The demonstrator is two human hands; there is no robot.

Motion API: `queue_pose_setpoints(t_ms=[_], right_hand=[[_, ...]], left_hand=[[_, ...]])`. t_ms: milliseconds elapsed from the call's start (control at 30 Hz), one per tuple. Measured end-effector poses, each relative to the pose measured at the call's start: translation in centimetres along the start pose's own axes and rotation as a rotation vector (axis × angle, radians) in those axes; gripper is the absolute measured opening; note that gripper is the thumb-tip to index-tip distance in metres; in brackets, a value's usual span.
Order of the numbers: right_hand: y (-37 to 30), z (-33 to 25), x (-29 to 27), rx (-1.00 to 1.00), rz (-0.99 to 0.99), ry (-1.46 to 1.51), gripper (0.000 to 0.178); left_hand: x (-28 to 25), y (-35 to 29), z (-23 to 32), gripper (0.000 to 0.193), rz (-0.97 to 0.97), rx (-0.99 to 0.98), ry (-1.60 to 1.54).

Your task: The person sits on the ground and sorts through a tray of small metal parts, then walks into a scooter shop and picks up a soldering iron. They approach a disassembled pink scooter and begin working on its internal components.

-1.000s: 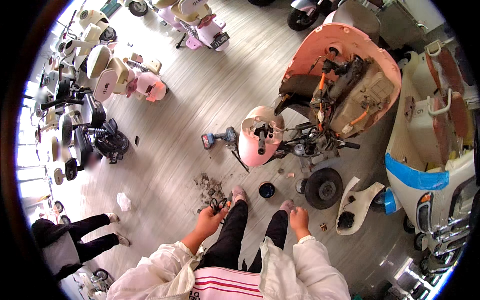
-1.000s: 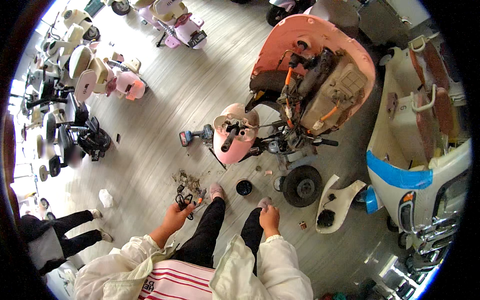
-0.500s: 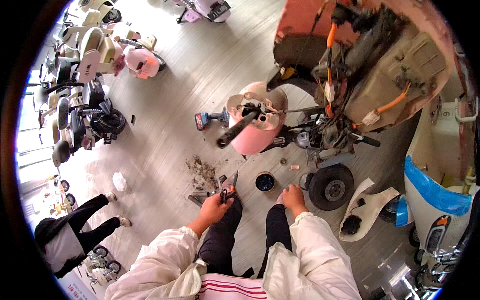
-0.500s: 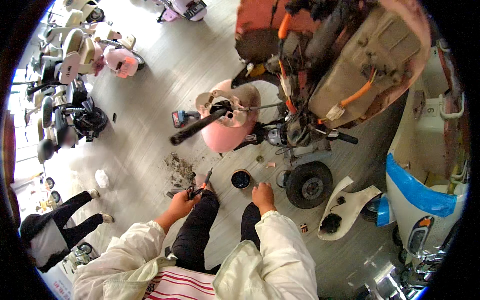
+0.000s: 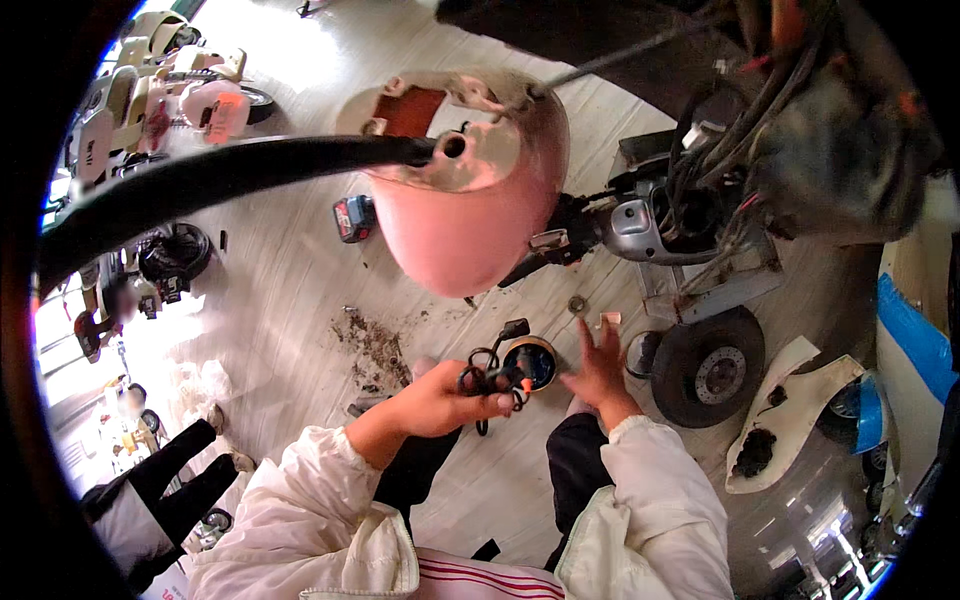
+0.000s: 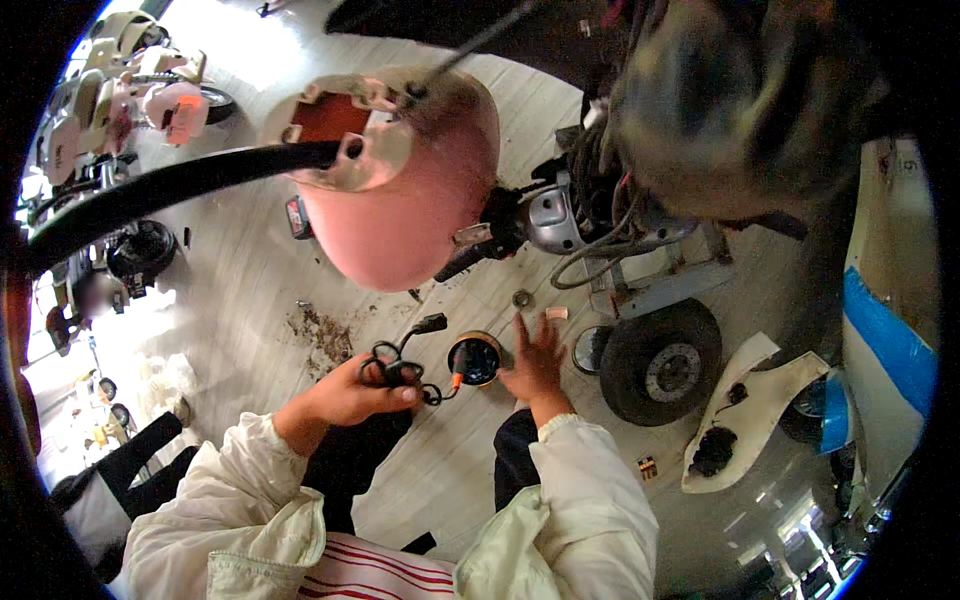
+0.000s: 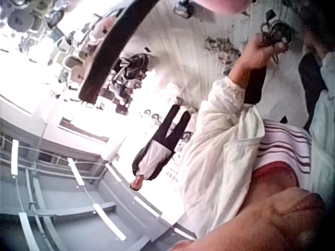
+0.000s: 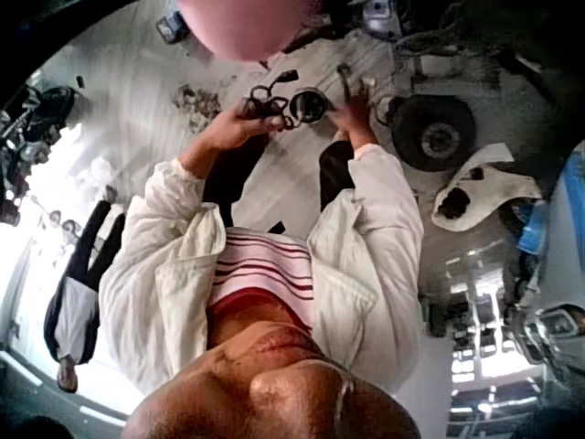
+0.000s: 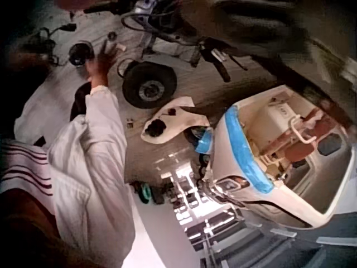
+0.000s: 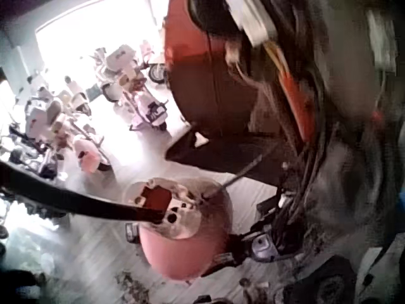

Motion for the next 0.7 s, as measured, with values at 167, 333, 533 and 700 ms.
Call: queue_pose_setpoints(t_ms=[167,333,533,700], right_hand=[[0.0,-6.1,-1.5,-0.621,0.04,0.024,0.076],[2.6,-9.2,3.1,-0.878,0.025,-0.05,0.018],[9.3,-16.5,13.1,-0.771,-0.229,0.045,0.019],[12.8,-21.8,21.5,-0.644,-0.347,-0.084,0.031]], left_hand=[[-0.2,2.0,-2.0,0.013,-0.205,0.038,0.09],[-5.4,-0.5,-4.1,0.015,-0.332,-0.021,0.404],[-24.5,-9.6,-10.1,0.021,0.387,-0.077,0.216],[-36.6,-16.0,-18.7,0.03,0.967,0.097,-0.126]])
Point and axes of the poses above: each hand's wrist, its own y-axis towards the middle knuckle, its own x-axis out of the palm, z = x × y, the point moved 8 cm from there along y, towards the middle knuckle, and after that the axes turned 13 degrees about -z, right-handed, at the moved point
